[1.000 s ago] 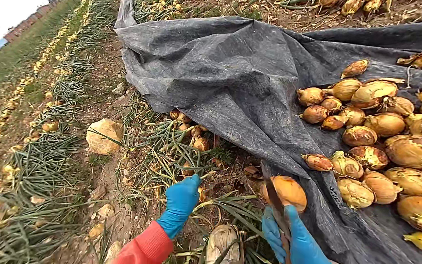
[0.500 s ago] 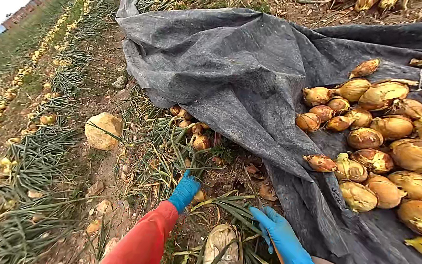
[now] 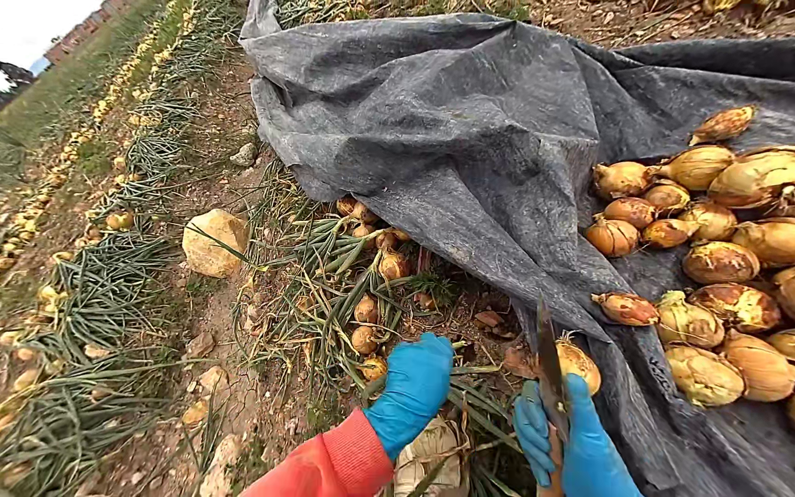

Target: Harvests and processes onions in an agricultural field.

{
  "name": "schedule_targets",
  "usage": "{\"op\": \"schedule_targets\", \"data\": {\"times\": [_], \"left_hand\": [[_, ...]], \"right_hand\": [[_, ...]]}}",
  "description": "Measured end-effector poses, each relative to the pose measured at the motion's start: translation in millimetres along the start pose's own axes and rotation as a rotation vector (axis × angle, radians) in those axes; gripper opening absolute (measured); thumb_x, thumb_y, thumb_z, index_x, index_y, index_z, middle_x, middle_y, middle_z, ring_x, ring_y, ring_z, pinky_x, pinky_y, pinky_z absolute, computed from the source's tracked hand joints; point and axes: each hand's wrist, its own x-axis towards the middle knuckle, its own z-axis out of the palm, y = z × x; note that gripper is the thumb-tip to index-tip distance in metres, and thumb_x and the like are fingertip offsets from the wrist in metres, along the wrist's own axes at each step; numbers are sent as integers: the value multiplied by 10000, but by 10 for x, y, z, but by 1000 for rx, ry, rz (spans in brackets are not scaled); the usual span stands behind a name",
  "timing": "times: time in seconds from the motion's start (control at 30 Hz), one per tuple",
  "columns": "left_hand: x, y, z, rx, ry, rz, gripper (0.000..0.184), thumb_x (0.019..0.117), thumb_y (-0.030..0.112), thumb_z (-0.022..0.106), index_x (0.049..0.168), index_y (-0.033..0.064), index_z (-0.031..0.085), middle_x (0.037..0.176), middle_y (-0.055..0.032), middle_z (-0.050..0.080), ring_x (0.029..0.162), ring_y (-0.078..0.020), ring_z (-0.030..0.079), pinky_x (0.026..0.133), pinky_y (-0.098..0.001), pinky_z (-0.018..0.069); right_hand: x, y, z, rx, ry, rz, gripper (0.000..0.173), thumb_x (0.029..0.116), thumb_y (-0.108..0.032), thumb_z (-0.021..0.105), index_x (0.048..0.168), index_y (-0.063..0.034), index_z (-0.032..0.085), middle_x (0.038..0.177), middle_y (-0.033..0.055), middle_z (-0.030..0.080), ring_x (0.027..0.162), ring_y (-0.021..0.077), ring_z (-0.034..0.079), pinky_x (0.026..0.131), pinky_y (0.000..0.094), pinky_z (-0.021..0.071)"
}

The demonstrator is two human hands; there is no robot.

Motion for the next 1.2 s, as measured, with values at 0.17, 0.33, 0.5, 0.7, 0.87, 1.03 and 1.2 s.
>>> {"op": "schedule_targets", "data": {"times": [0.17, 0.33, 0.5, 0.7, 0.87, 1.03, 1.2], "left_hand": [[845, -1294, 403, -243, -57, -392, 457, 1047, 291, 578, 1396, -4, 584, 1480, -247, 516, 1389, -411, 491, 1128, -574, 420], [1299, -1451, 1239, -1005, -40, -768, 686, 906, 461, 765, 1367, -12, 580, 1343, -255, 613, 1230, -373, 625, 994, -542, 542], [958, -1312, 1144, -1228, 239, -448, 897, 754, -78, 786, 1541, 53, 378, 1394, -275, 567, 1236, -363, 613, 1011, -508, 527], [75, -403, 528, -845, 557, 241, 299, 962, 91, 599, 1150, -129, 673, 773, -86, 728, 648, -151, 693, 655, -354, 593], [-433, 393, 372, -348, 581, 500, 165, 922, 116, 655, 974, 8, 768, 690, -118, 700, 614, -300, 721, 498, -479, 548], [341, -387, -165, -73, 204, -117, 256, 1071, 136, 499, 1213, 32, 685, 1168, -229, 716, 1122, -425, 686, 895, -602, 530], [892, -1347, 715, -145, -45, -119, 554, 899, -23, 642, 1443, -7, 543, 1532, -242, 467, 1428, -417, 448, 1170, -547, 397]], "right_hand": [[112, -347, -366, -139, 221, -480, 645, 841, -873, 433, 792, -246, 579, 571, -101, 553, 413, 41, 515, 369, 220, 461], [18, 67, 39, -446, 196, 3, 310, 1007, -363, 485, 814, -150, 601, 571, -86, 524, 437, 34, 477, 408, 209, 424], [133, 83, 37, -620, 271, 78, 300, 940, -409, 654, 926, -112, 613, 587, -51, 478, 447, 80, 453, 439, 283, 429], [279, 156, -30, -742, 17, 331, 505, 814, -555, 751, 1000, -114, 590, 662, -28, 498, 494, 100, 471, 471, 298, 435], [-70, 26, 35, -105, -13, 142, 525, 947, -689, 476, 898, -177, 581, 594, -99, 572, 467, 14, 522, 462, 178, 476], [-102, -221, -137, 38, -34, -156, 596, 707, -866, 603, 713, -271, 561, 535, -107, 480, 409, 36, 486, 383, 218, 437], [57, -303, -239, -224, 183, -289, 590, 1048, -627, 260, 840, -177, 581, 571, -92, 555, 432, 45, 532, 399, 214, 481]]}}
